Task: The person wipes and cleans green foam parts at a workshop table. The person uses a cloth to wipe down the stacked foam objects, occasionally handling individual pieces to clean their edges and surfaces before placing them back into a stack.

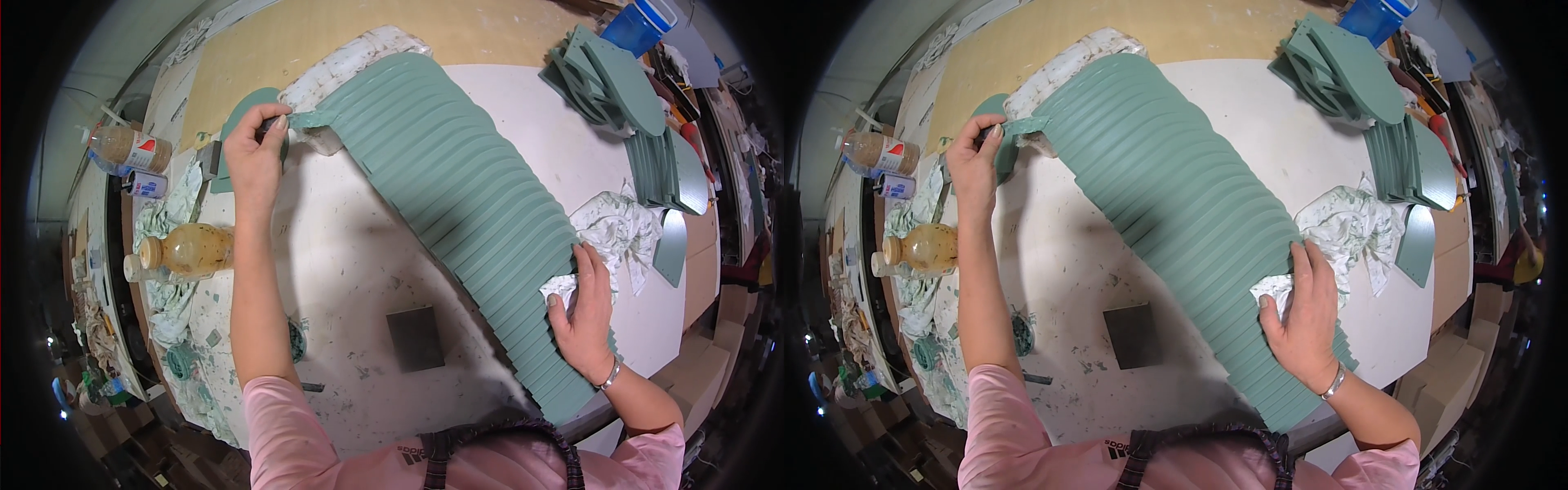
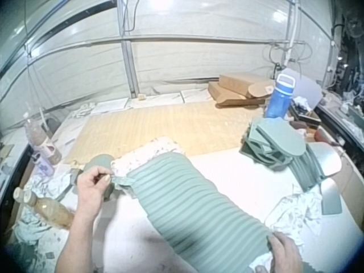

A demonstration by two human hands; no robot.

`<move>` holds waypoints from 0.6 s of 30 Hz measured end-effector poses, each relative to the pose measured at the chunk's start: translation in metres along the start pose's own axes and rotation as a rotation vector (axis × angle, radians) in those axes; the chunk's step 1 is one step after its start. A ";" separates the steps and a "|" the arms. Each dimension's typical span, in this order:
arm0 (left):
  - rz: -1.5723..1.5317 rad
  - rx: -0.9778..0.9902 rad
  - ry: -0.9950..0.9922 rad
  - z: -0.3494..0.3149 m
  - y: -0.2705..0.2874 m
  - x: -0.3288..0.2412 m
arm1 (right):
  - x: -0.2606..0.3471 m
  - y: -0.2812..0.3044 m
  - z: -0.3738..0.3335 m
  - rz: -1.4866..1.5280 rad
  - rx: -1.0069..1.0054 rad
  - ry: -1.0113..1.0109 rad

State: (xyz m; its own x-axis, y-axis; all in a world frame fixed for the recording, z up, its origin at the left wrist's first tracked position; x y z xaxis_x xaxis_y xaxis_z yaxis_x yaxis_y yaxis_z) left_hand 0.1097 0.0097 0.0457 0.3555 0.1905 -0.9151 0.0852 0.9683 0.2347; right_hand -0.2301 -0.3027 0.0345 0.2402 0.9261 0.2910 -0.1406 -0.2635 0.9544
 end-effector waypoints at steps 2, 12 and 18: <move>0.022 -0.003 -0.022 -0.001 -0.001 -0.001 | -0.001 0.000 0.000 -0.003 -0.001 -0.003; 0.024 0.014 -0.032 -0.014 -0.004 -0.009 | 0.000 0.000 0.000 -0.011 -0.002 -0.005; 0.007 0.018 -0.011 -0.018 -0.004 -0.009 | 0.001 0.000 0.001 -0.013 -0.004 -0.003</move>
State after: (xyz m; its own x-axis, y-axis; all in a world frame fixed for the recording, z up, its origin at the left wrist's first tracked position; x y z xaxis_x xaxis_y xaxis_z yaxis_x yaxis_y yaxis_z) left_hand 0.0899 0.0073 0.0469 0.3659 0.1955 -0.9099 0.0996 0.9638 0.2471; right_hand -0.2292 -0.3020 0.0351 0.2453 0.9284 0.2792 -0.1413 -0.2507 0.9577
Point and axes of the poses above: each hand's wrist, its own z-axis towards the middle knuckle, its own y-axis out of the back of the hand, x = y × z, the point moved 10 cm from there along z, towards the middle knuckle, and after that the axes turned 5 degrees about -z, right-handed, at the moved point
